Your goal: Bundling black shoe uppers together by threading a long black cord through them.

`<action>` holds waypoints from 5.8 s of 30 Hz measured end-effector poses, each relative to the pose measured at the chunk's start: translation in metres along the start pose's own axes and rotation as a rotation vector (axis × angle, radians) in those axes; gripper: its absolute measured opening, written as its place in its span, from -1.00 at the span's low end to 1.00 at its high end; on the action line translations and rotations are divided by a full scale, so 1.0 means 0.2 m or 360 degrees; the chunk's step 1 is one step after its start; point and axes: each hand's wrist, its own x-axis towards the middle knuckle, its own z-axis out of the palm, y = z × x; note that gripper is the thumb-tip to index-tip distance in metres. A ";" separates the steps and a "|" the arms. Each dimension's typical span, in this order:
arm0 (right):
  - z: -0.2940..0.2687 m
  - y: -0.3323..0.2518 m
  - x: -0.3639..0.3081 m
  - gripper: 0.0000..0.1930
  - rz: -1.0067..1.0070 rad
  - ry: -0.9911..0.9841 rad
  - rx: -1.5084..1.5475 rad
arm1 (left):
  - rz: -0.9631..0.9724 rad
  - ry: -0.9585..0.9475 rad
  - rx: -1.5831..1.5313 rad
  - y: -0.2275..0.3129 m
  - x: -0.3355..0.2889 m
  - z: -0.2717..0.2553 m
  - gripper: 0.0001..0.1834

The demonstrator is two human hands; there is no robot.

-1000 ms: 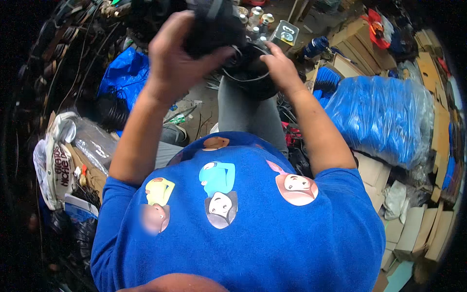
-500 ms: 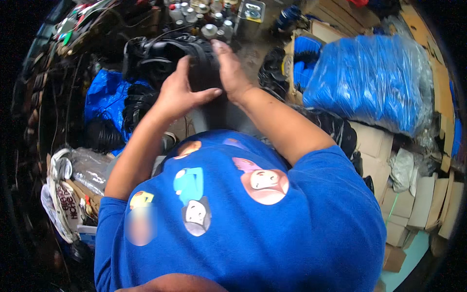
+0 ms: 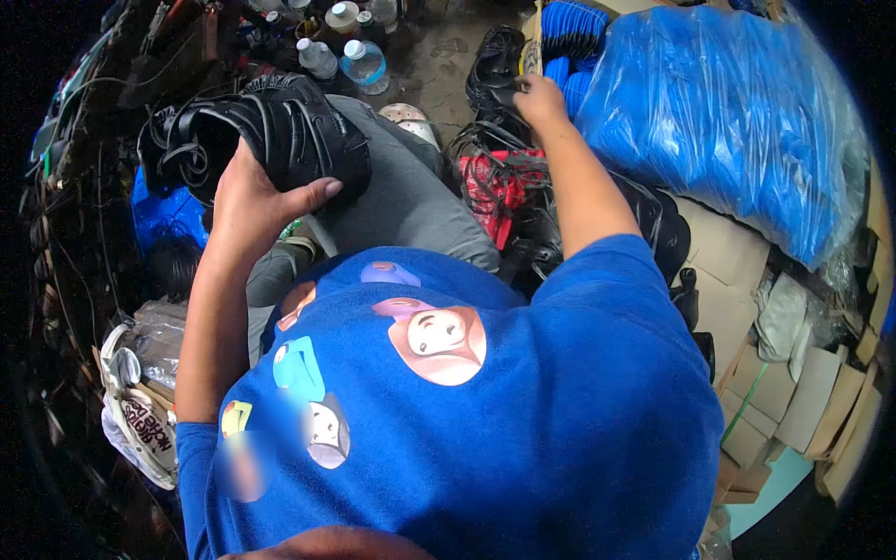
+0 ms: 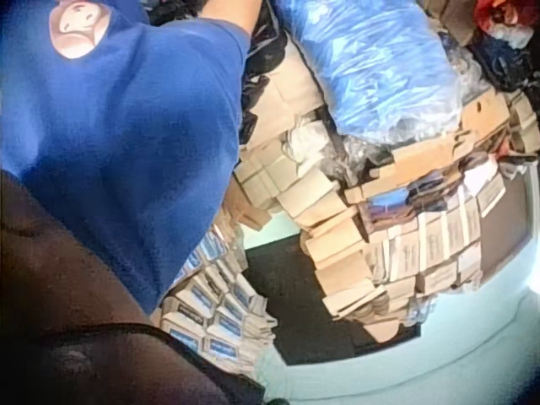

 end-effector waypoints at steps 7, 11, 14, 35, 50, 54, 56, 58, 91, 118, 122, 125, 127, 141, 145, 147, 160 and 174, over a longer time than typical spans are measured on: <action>0.21 0.00 0.16 -0.42 -0.0212 -0.0356 -0.0740 | -0.0039 -0.0084 -0.0077 0.05 0.03 0.03 -0.29; 0.15 -0.06 0.00 -0.46 -0.0367 -0.0598 -0.0452 | -0.0069 -0.0058 -0.0027 0.04 0.05 0.02 -0.27; 0.17 -0.03 -0.13 -0.46 0.0057 -0.0675 0.0652 | -0.0122 -0.0125 -0.0023 0.07 0.08 0.03 -0.24; 0.36 -0.22 0.35 -0.58 -0.0216 -0.0620 -0.0151 | -0.0118 -0.0189 0.0114 0.10 0.13 0.02 -0.22; 0.18 -0.37 0.05 -0.44 -0.0568 -0.0584 -0.0846 | -0.0013 -0.0021 0.0066 0.06 0.11 -0.01 -0.26; -0.11 -0.26 0.05 -0.43 -0.0283 -0.0210 0.0049 | 0.0133 0.0023 0.0331 0.05 0.08 -0.01 -0.30; -0.29 -0.24 0.04 -0.41 -0.0255 -0.0001 0.0491 | 0.0206 -0.0003 0.0333 0.07 0.08 -0.03 -0.31; -0.42 -0.25 0.03 -0.46 -0.0132 0.0093 0.1136 | 0.0176 -0.0187 0.0335 0.07 0.07 -0.06 -0.31; -0.83 -1.85 -0.50 -0.74 -0.1423 -0.0429 0.1948 | 0.0917 -0.0173 0.1123 0.01 -0.42 -0.16 -0.53; -0.76 -1.13 -0.07 -0.55 -0.0901 -0.0521 0.1764 | 0.0285 -0.0477 0.0901 0.11 -0.02 -0.20 -0.55; -0.36 -0.47 0.23 -0.56 0.0141 -0.0244 0.1105 | 0.0223 -0.0491 0.0822 0.13 0.01 -0.16 -0.58; 0.02 -0.22 0.25 -0.59 0.0401 -0.0379 0.0836 | 0.0020 -0.0550 0.1068 0.20 0.03 -0.14 -0.46; 0.24 -0.04 0.26 -0.59 0.0297 -0.0259 0.0242 | 0.0092 -0.0530 0.0916 0.19 0.05 -0.11 -0.44; 0.52 -0.09 -0.12 -0.71 -0.0544 -0.1529 -0.0798 | 0.0079 -0.0685 0.0771 0.32 0.27 -0.03 -0.36; 0.49 -0.02 0.06 -0.71 -0.0104 -0.0545 -0.0561 | 0.0067 -0.0729 0.0846 0.36 0.28 0.00 -0.35; 0.47 -0.01 0.20 -0.67 0.0112 -0.0142 -0.0473 | 0.0105 -0.0709 0.0850 0.35 0.28 0.00 -0.34; 0.51 -0.15 0.32 -0.65 0.0323 -0.0728 -0.0798 | -0.0096 -0.0664 0.0884 0.27 0.23 -0.06 -0.35; -0.45 -0.61 0.05 -0.64 -0.0274 0.0144 0.1886 | 0.0325 -0.0308 0.0865 0.25 0.04 -0.18 -0.50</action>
